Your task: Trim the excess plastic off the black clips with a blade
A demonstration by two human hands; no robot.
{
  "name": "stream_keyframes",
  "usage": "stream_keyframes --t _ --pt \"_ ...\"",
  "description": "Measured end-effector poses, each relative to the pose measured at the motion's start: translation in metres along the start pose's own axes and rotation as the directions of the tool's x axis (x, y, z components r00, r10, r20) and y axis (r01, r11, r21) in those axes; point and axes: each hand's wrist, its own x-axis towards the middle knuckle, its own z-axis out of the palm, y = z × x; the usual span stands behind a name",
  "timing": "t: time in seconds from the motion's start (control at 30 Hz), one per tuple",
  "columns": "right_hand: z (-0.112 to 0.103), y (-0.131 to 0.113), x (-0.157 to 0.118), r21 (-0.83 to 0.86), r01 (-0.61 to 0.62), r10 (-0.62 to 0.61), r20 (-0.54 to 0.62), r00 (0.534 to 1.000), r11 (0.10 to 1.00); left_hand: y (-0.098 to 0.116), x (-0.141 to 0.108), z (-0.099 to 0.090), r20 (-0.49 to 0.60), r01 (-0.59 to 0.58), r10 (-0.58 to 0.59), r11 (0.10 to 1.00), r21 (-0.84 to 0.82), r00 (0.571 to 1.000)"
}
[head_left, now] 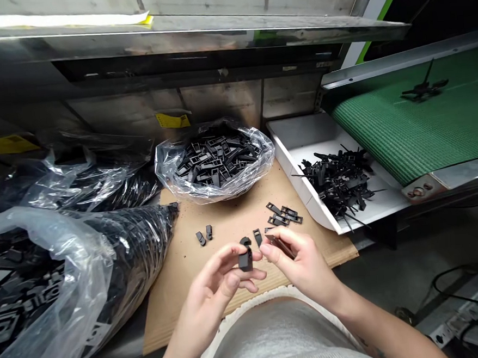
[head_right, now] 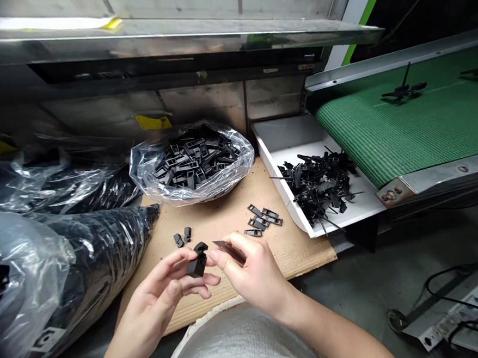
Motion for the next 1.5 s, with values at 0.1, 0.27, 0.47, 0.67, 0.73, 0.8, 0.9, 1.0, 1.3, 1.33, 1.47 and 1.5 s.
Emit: stream_keyframes --t 0.1,0.27,0.47,0.67,0.73,0.8,0.9,1.0,1.3,1.33,1.47,1.5 --pt "0.001 0.001 -0.005 -0.07 0.024 -0.024 0.001 1.0 0.997 -0.001 0.004 0.004 -0.038 -0.083 0.082 0.996 -0.037 0.996" --pt "0.0 -0.001 -0.013 -0.202 0.158 -0.143 0.085 0.986 0.967 -0.003 0.005 -0.002 -0.109 -0.125 0.155 0.962 0.244 0.982" --pt "0.003 0.0 -0.018 -0.378 0.356 -0.378 0.016 0.926 0.855 0.0 -0.002 -0.003 -0.056 -0.277 0.342 0.838 0.47 0.938" --pt "0.005 0.003 -0.015 -0.487 0.399 -0.448 0.017 0.894 0.777 0.003 -0.005 -0.002 -0.022 -0.304 0.362 0.813 0.496 0.932" --pt "0.004 0.002 -0.015 -0.526 0.417 -0.492 -0.003 0.871 0.741 0.004 -0.006 -0.002 -0.017 -0.307 0.364 0.808 0.504 0.931" --pt "0.003 0.001 -0.015 -0.548 0.431 -0.525 -0.017 0.851 0.717 0.005 -0.007 -0.002 -0.023 -0.299 0.36 0.808 0.508 0.933" --pt "0.002 0.0 -0.017 -0.559 0.455 -0.555 -0.012 0.831 0.693 0.006 -0.009 -0.001 -0.054 -0.274 0.348 0.816 0.509 0.936" --pt "0.003 0.001 -0.018 -0.566 0.46 -0.556 0.004 0.831 0.684 0.007 -0.01 0.0 -0.076 -0.259 0.342 0.824 0.504 0.937" --pt "0.003 0.002 -0.019 -0.553 0.459 -0.555 -0.007 0.832 0.695 0.012 -0.014 0.004 -0.154 -0.2 0.314 0.843 0.5 0.937" --pt "0.003 0.001 -0.019 -0.55 0.459 -0.554 -0.008 0.833 0.698 0.013 -0.014 0.004 -0.157 -0.2 0.317 0.841 0.503 0.935" --pt "0.003 -0.001 -0.02 -0.551 0.44 -0.521 0.012 0.854 0.709 0.013 -0.014 0.005 -0.138 -0.209 0.321 0.832 0.513 0.937" --pt "0.004 -0.001 -0.02 -0.556 0.435 -0.514 0.017 0.858 0.708 0.013 -0.014 0.005 -0.139 -0.21 0.322 0.831 0.514 0.936"
